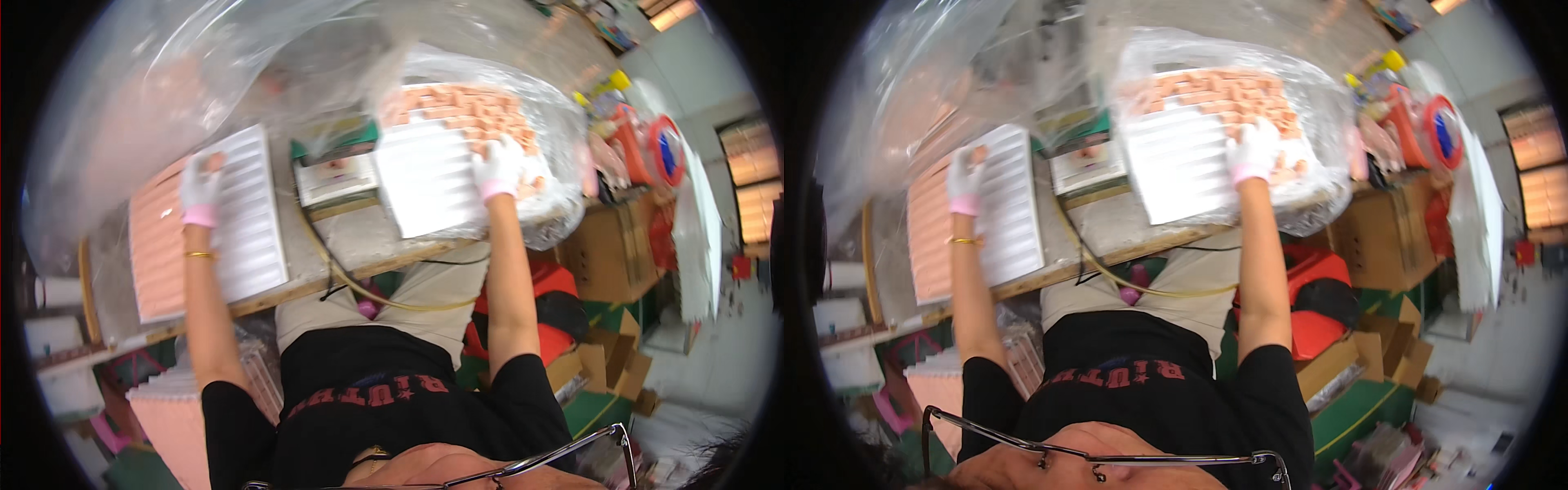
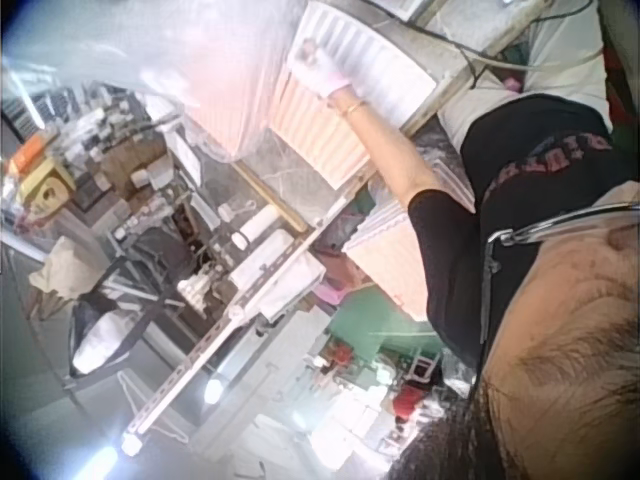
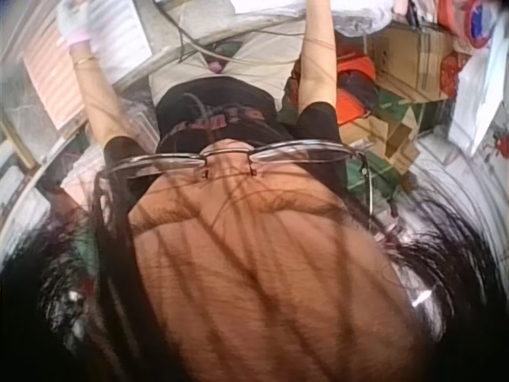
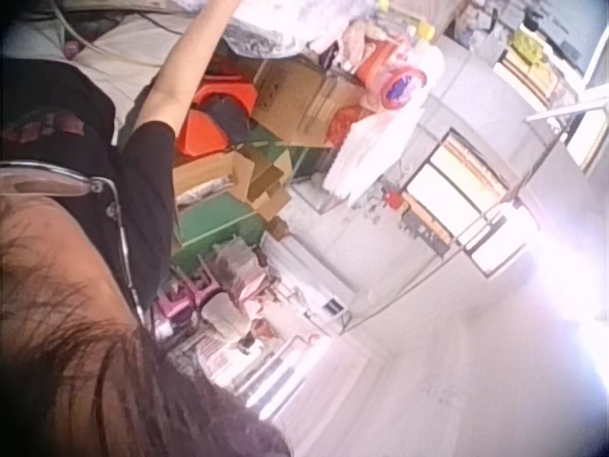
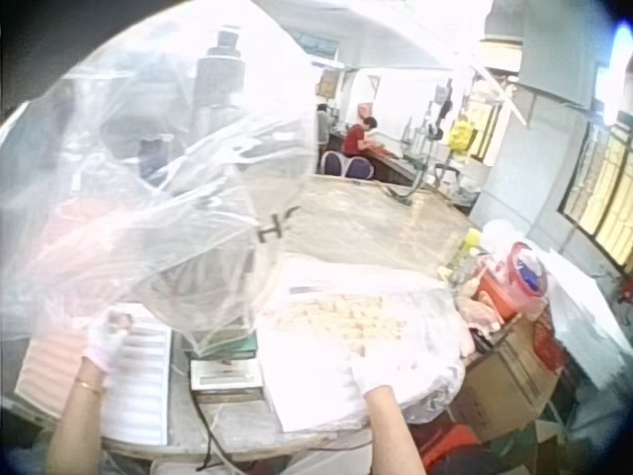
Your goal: Manually assembling and organizing small pink cosmetic or lipstick tubes into white plastic trays.
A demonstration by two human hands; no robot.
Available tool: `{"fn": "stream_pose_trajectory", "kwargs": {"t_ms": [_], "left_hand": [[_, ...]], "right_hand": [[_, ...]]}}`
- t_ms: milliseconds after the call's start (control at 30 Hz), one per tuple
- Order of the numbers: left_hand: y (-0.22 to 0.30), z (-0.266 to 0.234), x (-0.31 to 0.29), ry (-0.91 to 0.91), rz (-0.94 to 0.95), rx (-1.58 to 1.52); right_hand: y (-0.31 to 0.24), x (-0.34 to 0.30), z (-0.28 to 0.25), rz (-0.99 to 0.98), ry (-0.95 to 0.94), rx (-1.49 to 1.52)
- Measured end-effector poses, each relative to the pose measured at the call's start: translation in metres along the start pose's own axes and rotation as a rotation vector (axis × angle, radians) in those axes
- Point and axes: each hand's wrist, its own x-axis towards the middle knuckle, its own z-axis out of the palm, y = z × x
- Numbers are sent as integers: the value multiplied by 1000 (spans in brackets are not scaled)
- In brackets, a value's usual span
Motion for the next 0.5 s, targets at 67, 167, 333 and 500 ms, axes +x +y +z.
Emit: {"fn": "stream_pose_trajectory", "kwargs": {"t_ms": [67, 167, 333, 500], "left_hand": [[67, 12, -27, -228, -204, -449], [115, 25, -72, -461, -147, -637], [151, 26, -92, -604, -309, -796], [163, 21, -91, -508, 170, -374]], "right_hand": [[-19, 5, -23, 135, -163, 510], [-78, -2, -55, 31, -427, 1429], [-147, -8, -100, -443, -460, 1073], [-155, -12, -108, -563, -445, 715]]}}
